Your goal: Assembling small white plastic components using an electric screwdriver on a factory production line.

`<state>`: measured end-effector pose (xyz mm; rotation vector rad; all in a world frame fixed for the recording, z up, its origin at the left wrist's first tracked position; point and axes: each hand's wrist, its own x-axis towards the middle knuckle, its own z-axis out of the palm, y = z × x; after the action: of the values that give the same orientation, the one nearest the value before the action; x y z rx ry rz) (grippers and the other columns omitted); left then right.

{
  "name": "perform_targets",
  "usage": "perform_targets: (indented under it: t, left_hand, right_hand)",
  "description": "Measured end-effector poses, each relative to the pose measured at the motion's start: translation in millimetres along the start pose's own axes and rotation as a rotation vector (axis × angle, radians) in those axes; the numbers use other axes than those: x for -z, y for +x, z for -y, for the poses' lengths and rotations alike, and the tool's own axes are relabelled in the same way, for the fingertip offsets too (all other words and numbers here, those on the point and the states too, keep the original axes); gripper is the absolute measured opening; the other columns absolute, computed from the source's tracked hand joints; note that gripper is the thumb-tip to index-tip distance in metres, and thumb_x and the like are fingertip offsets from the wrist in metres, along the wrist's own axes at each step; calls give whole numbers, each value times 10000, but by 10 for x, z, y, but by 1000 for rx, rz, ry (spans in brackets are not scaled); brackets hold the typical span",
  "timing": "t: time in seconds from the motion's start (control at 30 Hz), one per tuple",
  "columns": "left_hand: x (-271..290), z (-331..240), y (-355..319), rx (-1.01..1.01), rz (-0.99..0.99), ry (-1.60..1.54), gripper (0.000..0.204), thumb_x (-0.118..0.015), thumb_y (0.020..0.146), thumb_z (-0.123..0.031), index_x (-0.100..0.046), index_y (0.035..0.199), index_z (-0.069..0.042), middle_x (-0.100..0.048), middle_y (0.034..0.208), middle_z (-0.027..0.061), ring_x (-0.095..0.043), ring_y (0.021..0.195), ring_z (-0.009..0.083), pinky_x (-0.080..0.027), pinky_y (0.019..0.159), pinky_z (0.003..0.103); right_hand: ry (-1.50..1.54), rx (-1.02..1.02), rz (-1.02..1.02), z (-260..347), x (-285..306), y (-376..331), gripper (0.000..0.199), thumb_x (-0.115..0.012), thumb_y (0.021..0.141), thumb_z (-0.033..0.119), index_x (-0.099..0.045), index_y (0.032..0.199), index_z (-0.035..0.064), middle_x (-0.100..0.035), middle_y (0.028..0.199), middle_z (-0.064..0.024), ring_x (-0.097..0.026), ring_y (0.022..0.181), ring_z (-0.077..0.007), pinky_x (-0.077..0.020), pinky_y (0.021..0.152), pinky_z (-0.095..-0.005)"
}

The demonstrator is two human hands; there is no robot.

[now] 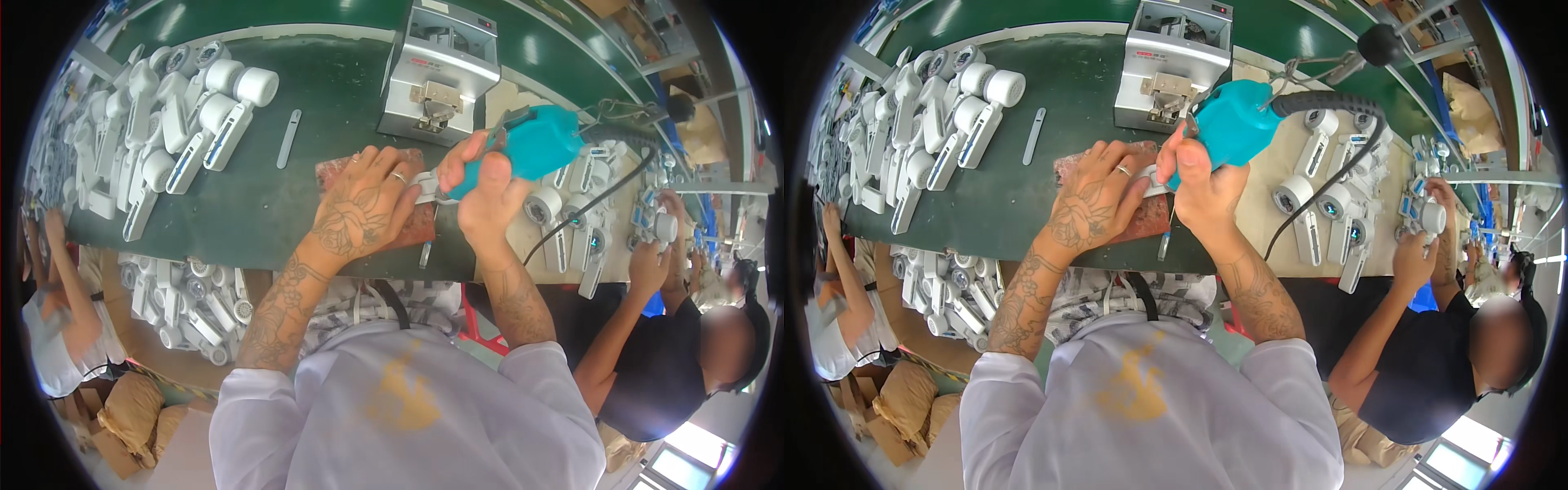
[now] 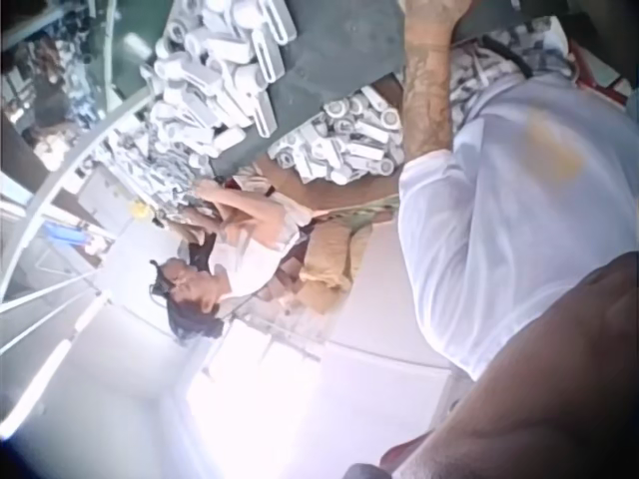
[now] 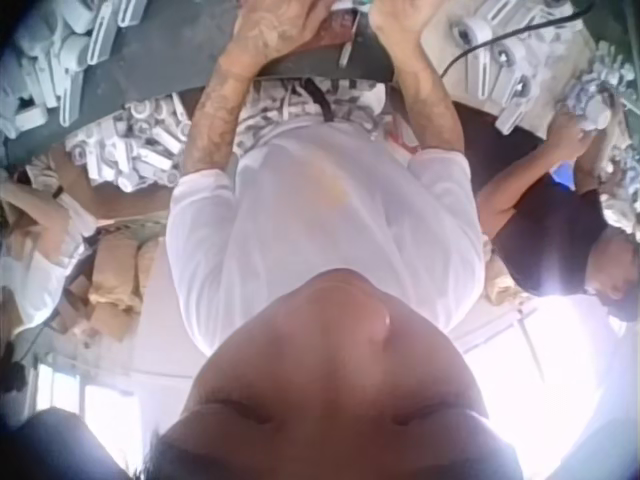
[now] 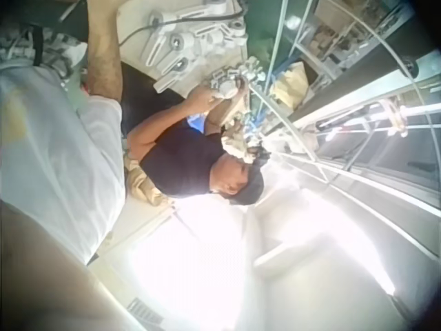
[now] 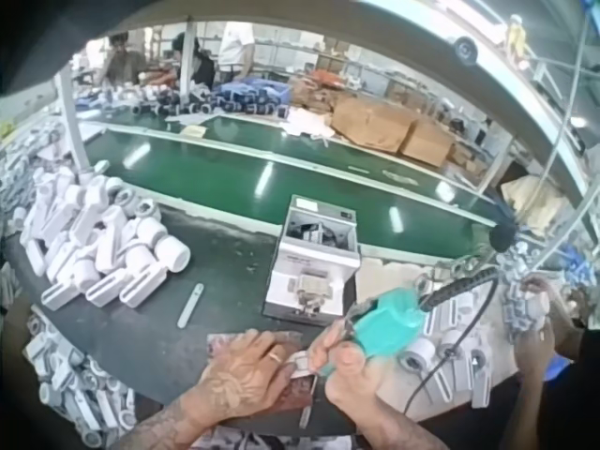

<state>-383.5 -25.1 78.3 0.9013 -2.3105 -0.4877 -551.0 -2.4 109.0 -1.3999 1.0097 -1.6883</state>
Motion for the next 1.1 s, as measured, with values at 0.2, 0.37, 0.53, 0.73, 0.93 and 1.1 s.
perform_targets:
  t: [0.2, 0.37, 0.53, 0.73, 0.93, 1.1]
  left_hand:
    - [23, 23, -44, -86, -115, 11, 241, -658, 860, -174, -651, 1060, -41, -615, 1107, 116, -587, 963, 327, -490, 864, 437]
    - [24, -41, -347, -284, -111, 160, 273, -681, 804, -212, -684, 1053, -98, -673, 1034, 106, -677, 964, 265, -551, 849, 387]
    - [1144, 427, -725, 590, -619, -180, 322, -680, 913, -213, -658, 1161, -10, -652, 1113, 232, -658, 1011, 376, -523, 870, 419]
    - [2601, 2230, -1418, 680, -1002, 393, 426, -615, 950, -182, -541, 1279, 78, -607, 1249, 244, -576, 1197, 348, -435, 1036, 397]
    - [2914, 2773, -1515, 735, -721, 574, 551, -689, 898, -314, -556, 1294, 45, -612, 1249, 245, -574, 1185, 399, -444, 1024, 442]
    - [2502, 2255, -745, 480, -796, 890, 499, -689, 905, -360, -602, 1244, -4, -596, 1283, 210, -557, 1184, 407, -378, 1060, 508]
  right_hand:
    - [255, -134, -167, -188, 11, -83, 384, -626, 991, 365, -597, 957, -16, -594, 716, -51, -578, 628, -153, -468, 577, -291]
    - [506, -130, -201, 318, 253, -336, 614, -549, 911, 667, -552, 1036, 66, -499, 678, -20, -481, 611, -146, -387, 535, -297]
    - [314, 3, -242, 700, 109, -616, 660, -519, 906, 717, -459, 962, 62, -460, 597, -24, -418, 445, -124, -331, 398, -240]
    - [290, -86, -209, 557, 199, -875, 668, -495, 912, 719, -476, 1015, 59, -430, 603, -22, -399, 464, -132, -333, 430, -254]
    - [204, -169, -257, 633, 324, -971, 742, -569, 835, 769, -469, 1011, 55, -422, 609, -22, -410, 489, -144, -349, 465, -274]
    - [131, -148, -289, 759, 499, -1141, 710, -579, 856, 733, -472, 1017, 50, -466, 620, -48, -462, 492, -161, -376, 453, -286]
